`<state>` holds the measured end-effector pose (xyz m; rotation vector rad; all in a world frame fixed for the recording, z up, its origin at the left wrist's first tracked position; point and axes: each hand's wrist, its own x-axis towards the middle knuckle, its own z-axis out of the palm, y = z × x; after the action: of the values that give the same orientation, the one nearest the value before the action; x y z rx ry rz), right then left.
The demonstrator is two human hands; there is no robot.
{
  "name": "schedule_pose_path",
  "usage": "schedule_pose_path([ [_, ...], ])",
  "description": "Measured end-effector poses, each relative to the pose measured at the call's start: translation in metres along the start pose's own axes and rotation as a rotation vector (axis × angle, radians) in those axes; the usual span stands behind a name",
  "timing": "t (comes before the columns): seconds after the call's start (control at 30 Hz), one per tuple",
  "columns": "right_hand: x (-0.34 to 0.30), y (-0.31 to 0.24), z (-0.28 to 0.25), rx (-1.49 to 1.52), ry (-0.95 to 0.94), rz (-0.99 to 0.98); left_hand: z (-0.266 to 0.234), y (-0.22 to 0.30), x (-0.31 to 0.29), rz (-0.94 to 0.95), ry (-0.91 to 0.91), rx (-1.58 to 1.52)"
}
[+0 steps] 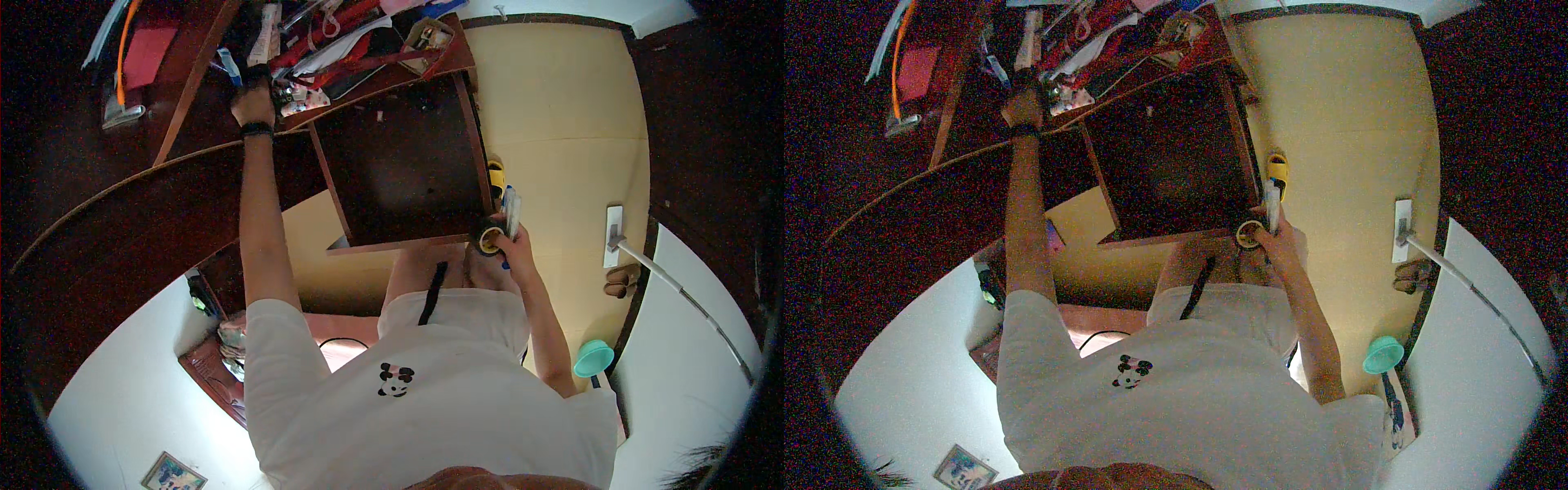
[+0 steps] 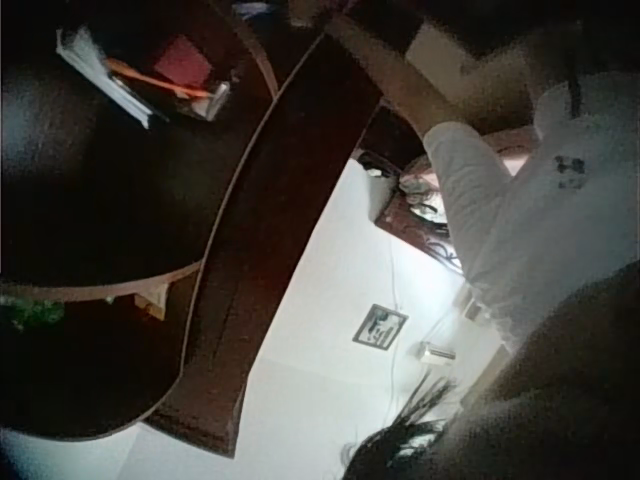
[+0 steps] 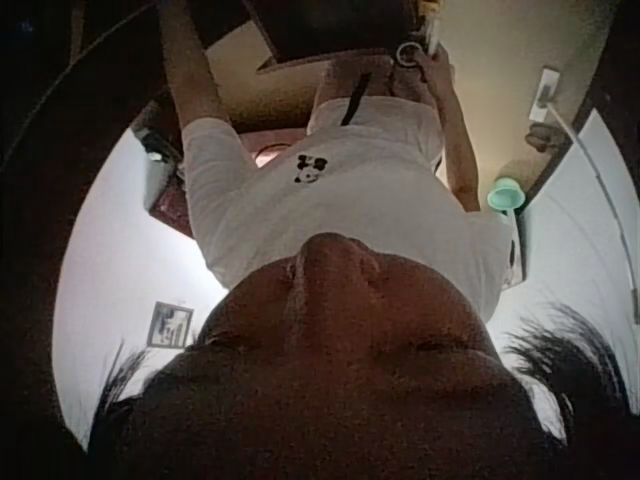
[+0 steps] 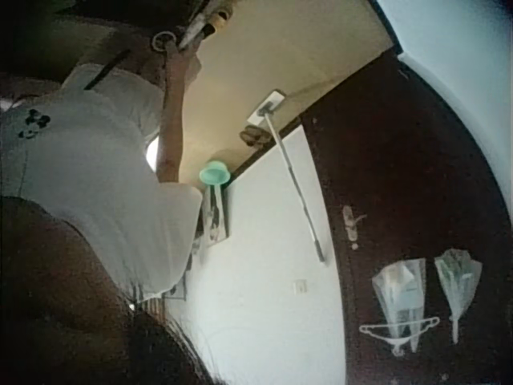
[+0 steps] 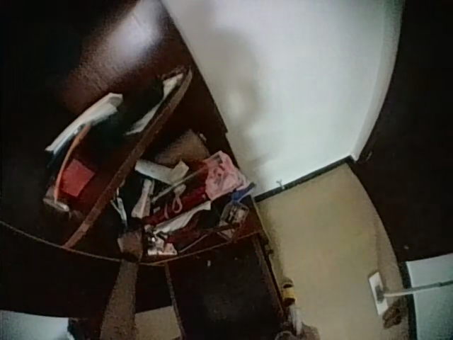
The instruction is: Organizing and sorting various small items in a desk drawer.
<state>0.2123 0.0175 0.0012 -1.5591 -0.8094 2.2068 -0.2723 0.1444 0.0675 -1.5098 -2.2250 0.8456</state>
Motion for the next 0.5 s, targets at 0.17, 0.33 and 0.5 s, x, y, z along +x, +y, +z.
schedule_pose_path([
  [0.17,-0.003,-0.006,0.002,0.020,-0.004,0.044,0.007,-0.005,-0.005,0.082,0.206,-0.113],
  [0.33,-0.001,-0.005,-0.005,-0.263,0.009,0.114,0.005,-0.011,-0.012,0.131,0.174,-0.164],
  [0.5,-0.004,-0.003,-0.002,0.051,-0.012,0.032,-0.005,-0.008,-0.020,0.125,0.236,-0.237],
])
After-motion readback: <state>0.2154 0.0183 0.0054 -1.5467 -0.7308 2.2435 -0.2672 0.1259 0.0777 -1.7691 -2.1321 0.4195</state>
